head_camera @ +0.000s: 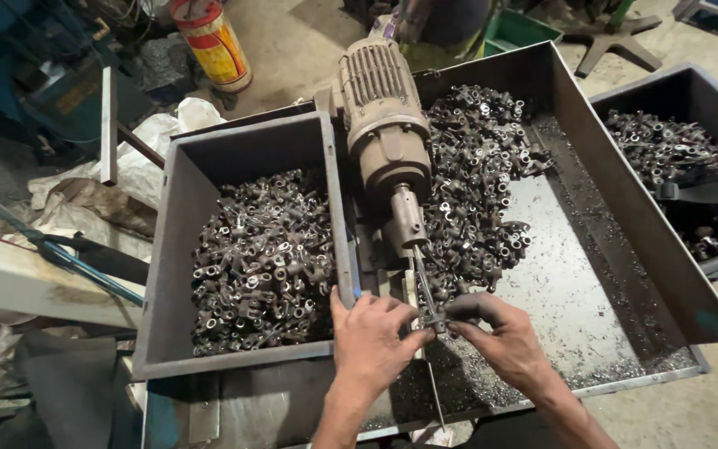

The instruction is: The person repeatedly picks small metal parts from a bin, holds each against a rotating grinding wheel, and then drops the part into a second bin. The cycle continues throughout the clip with no visible change in the parts' condition.

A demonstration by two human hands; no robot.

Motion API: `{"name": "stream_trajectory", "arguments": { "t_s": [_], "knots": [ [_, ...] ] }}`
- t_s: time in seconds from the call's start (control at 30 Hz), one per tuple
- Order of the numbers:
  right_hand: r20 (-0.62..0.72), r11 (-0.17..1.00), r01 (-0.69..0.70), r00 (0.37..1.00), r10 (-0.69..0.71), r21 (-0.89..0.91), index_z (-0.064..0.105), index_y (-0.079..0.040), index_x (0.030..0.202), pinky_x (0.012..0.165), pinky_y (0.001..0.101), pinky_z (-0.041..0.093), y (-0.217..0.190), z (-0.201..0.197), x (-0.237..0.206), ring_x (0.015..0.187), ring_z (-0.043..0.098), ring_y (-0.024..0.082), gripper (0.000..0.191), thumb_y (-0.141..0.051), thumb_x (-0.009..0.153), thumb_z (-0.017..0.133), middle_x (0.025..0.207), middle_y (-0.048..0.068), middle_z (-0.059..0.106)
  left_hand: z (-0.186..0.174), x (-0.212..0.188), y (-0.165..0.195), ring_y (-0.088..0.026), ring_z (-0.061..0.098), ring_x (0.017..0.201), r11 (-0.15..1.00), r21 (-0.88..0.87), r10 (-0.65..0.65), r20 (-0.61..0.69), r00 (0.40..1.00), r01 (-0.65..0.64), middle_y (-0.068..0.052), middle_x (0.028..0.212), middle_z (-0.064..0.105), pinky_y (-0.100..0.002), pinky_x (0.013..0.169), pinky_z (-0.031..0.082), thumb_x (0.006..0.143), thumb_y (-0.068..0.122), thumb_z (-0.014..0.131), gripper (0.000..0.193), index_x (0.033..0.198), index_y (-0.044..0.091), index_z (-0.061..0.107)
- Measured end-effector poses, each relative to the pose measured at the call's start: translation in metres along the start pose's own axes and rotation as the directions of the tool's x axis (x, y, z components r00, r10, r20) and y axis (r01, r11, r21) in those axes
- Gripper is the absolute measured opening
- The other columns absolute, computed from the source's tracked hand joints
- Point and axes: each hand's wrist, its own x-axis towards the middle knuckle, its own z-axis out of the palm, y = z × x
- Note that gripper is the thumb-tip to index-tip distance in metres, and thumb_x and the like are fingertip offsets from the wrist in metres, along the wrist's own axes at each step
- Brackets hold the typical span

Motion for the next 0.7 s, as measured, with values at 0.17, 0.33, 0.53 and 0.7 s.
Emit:
{"name": "stream_trajectory", "arguments": {
  "t_s": [0.17, 0.33, 0.53, 0.7],
  "knots": [
    [-0.049, 0.994, 0.077, 0.995, -0.081, -0.084, 0.075, -0.010, 0.110, 0.073, 0.0282, 0.063, -0.017, 0.012, 0.008, 0.089, 0.076, 0.015, 0.025, -0.008, 0.085, 0.076, 0.105, 0.004, 0.078, 0.005, 0.001, 0.003, -0.024, 0.065, 0.102, 0.997, 0.023, -0.072, -0.024, 0.997, 0.073, -0.002, 0.095, 0.074, -0.073, 0.114, 0.019, 0.081, 0.039, 0.079, 0.026, 0.099, 0.020, 0.079],
    [-0.102, 0.987, -0.026, 0.995, 0.010, -0.157, 0.073, -0.008, 0.113, 0.077, 0.0308, 0.063, -0.015, 0.006, 0.005, 0.093, 0.076, 0.018, 0.034, -0.017, 0.081, 0.079, 0.106, 0.007, 0.075, 0.013, 0.000, 0.008, -0.026, 0.065, 0.102, 0.990, 0.031, -0.131, -0.107, 0.986, 0.135, -0.003, 0.095, 0.074, -0.068, 0.111, 0.026, 0.077, 0.031, 0.081, 0.027, 0.101, 0.018, 0.077],
    [-0.010, 0.975, -0.182, 0.983, 0.182, -0.124, 0.079, -0.009, 0.107, 0.066, 0.0337, 0.057, 0.000, 0.016, 0.004, 0.072, 0.072, 0.017, 0.032, -0.034, 0.090, 0.067, 0.082, 0.006, 0.078, 0.020, -0.004, 0.010, -0.029, 0.065, 0.103, 0.989, 0.078, -0.105, -0.213, 0.972, 0.124, -0.002, 0.092, 0.074, -0.064, 0.103, 0.033, 0.075, 0.029, 0.082, 0.026, 0.097, 0.018, 0.075],
    [0.052, 0.926, -0.368, 0.926, 0.373, -0.084, 0.080, -0.003, 0.094, 0.057, 0.0349, 0.042, 0.008, 0.026, 0.014, 0.063, 0.052, 0.017, 0.056, -0.053, 0.097, 0.054, 0.067, 0.008, 0.062, 0.023, -0.004, 0.012, -0.027, 0.065, 0.099, 0.983, 0.090, -0.137, -0.213, 0.967, 0.159, -0.002, 0.090, 0.074, -0.063, 0.103, 0.034, 0.076, 0.029, 0.081, 0.024, 0.097, 0.019, 0.075]
  ]
}}
